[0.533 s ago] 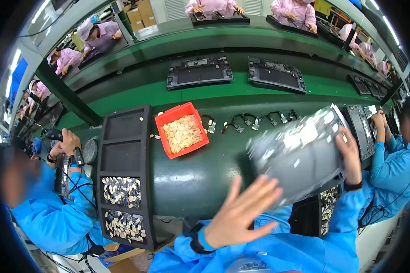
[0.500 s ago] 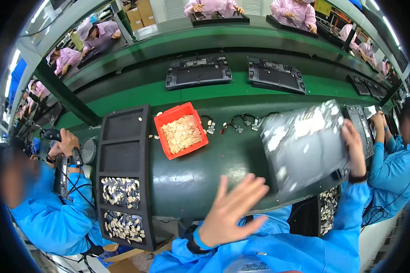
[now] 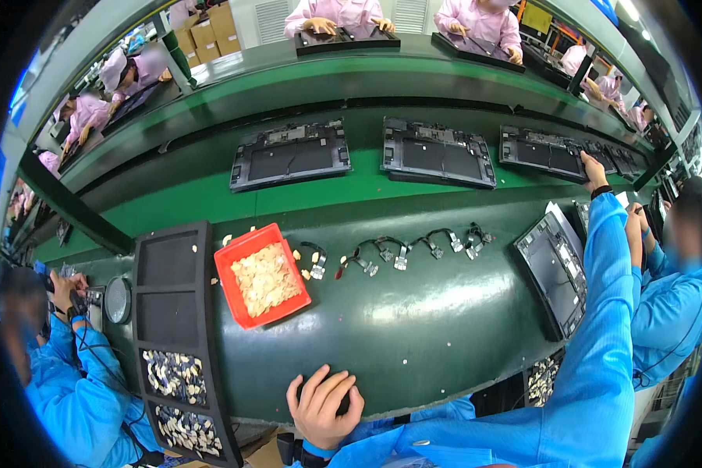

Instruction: Installing internal ribbon cables and boards into a tablet or laptop chassis on an assembly line.

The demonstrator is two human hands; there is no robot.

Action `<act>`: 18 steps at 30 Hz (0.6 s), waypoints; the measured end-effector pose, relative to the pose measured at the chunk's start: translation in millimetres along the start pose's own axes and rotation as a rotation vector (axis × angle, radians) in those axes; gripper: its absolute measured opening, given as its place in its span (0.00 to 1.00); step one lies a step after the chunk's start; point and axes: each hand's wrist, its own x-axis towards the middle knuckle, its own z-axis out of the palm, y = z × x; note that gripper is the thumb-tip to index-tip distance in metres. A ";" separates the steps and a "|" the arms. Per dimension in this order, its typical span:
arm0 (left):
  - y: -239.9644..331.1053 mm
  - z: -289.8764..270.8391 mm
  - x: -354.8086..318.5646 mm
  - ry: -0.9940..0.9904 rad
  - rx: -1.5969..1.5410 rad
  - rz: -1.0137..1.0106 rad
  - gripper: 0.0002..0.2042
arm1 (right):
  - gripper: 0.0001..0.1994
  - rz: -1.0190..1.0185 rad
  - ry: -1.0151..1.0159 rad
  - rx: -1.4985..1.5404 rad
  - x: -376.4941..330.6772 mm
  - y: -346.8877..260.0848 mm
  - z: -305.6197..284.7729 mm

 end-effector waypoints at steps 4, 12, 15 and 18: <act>0.1 1.6 -1.2 0.009 0.084 -0.017 0.05 | 0.18 -0.075 0.156 -0.251 27.8 9.2 20.9; 6.0 1.3 5.1 0.027 0.052 -0.026 0.05 | 0.15 -0.861 -0.314 -0.813 -104.1 -63.2 286.7; -0.2 0.2 2.7 0.046 0.051 0.003 0.05 | 0.22 -0.270 -0.842 -0.723 -261.2 -86.6 419.9; -3.5 2.1 1.8 0.085 0.025 0.021 0.04 | 0.31 -0.043 -1.107 -0.908 -303.9 -54.0 500.0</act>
